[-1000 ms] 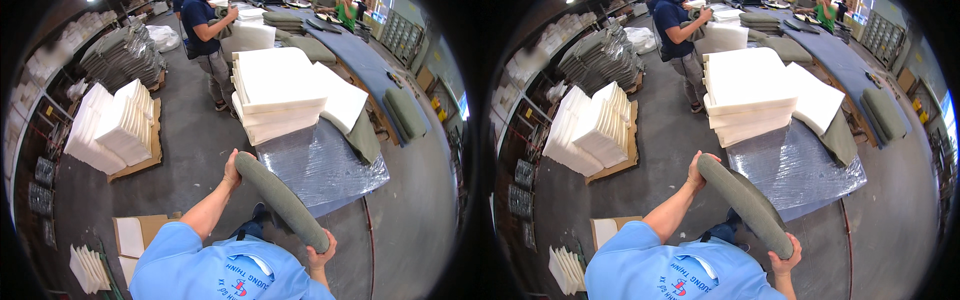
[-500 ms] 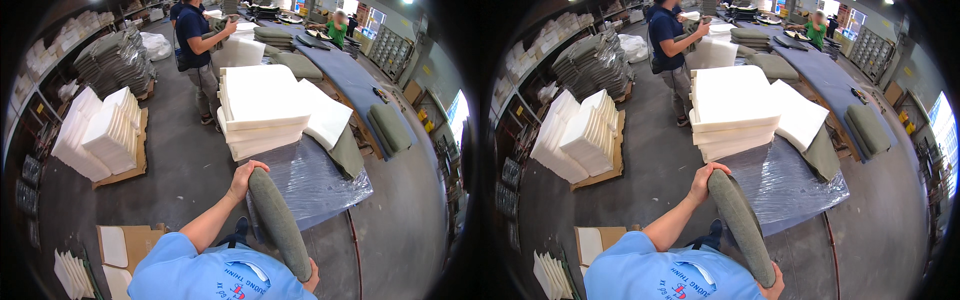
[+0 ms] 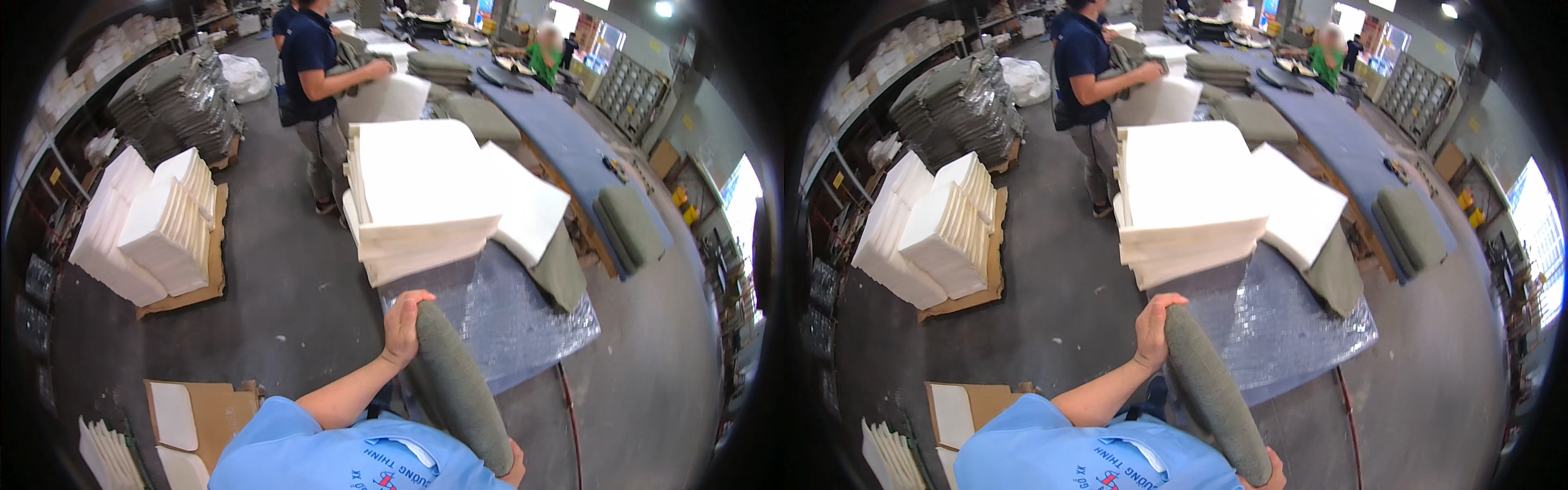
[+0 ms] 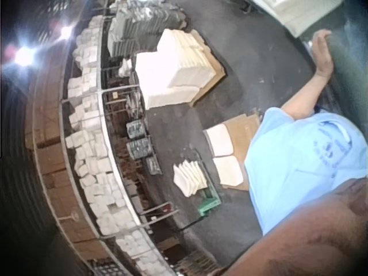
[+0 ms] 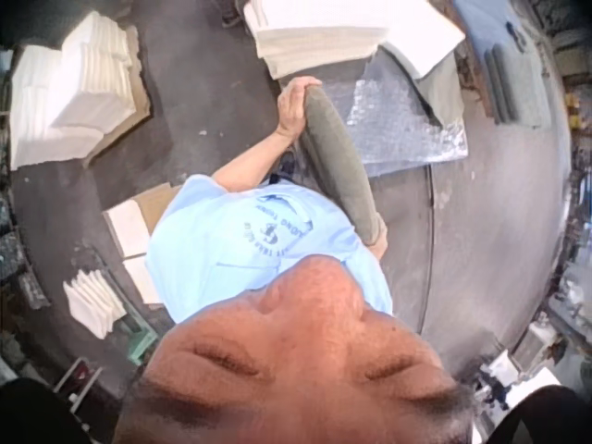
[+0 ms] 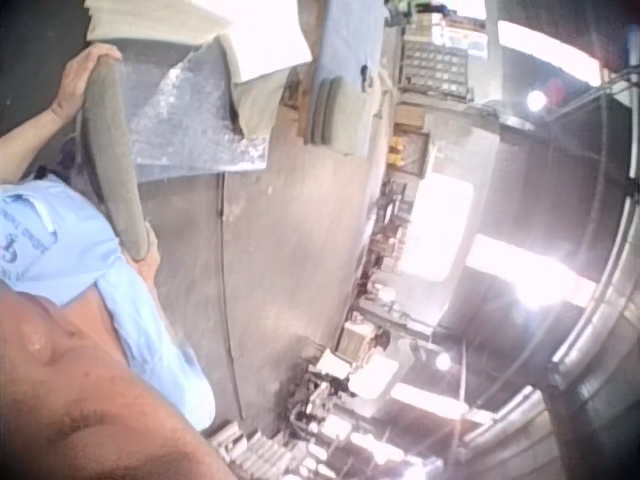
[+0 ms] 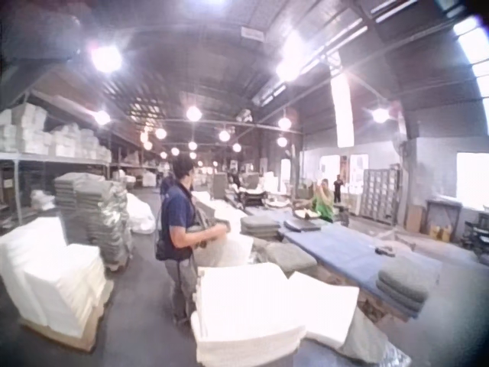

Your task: The person inserts rectangular foam pieces into green fabric covers one at a time, aligns edges, and places the finished cushions on a nearby table. The person repeats this process with multiple foam pieces and covers throughout the clip.

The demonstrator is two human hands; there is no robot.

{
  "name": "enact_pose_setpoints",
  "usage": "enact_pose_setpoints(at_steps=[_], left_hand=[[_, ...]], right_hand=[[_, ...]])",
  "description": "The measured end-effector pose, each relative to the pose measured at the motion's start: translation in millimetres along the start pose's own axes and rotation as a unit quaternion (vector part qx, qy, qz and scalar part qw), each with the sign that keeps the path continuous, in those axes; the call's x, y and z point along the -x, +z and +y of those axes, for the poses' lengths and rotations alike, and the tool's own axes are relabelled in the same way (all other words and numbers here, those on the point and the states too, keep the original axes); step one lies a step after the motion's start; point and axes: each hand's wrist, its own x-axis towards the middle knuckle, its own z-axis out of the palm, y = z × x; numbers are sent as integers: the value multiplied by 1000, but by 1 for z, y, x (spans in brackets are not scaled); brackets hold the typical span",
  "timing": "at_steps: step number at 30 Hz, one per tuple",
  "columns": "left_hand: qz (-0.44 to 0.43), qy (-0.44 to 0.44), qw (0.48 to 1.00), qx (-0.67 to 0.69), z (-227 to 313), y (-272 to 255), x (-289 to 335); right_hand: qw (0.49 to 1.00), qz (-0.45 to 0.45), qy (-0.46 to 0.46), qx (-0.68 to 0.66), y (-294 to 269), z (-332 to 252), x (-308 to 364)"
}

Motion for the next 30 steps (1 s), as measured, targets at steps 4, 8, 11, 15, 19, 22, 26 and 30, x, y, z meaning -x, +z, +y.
enact_pose_setpoints(at_steps=[4, 8, 11, 15, 19, 22, 26, 30], left_hand=[[37, -135, 989, 53, -35, -23, -27], [54, -186, 979, 68, -59, -41, -45], [72, -217, 974, 14, -55, -40, -50], [116, -211, 968, 63, -25, -40, -44], [138, -189, 971, 52, 22, -54, -28], [139, -168, 976, 4, 63, -58, -7], [198, -110, 969, -94, 47, -32, 47], [108, -161, 980, -51, -8, -10, 98]], right_hand=[[996, -62, -10, -57, 23, -108, -21], [994, -98, -26, -40, 30, -135, -57], [994, -106, -19, -36, 20, -136, -85], [987, -139, -73, -23, -11, -161, -117], [971, -206, -110, -45, -39, -195, -151], [956, -258, -135, -33, -58, -201, -183], [899, -341, -236, 136, -72, -157, -246], [883, -358, -187, 240, -50, -147, -264]])
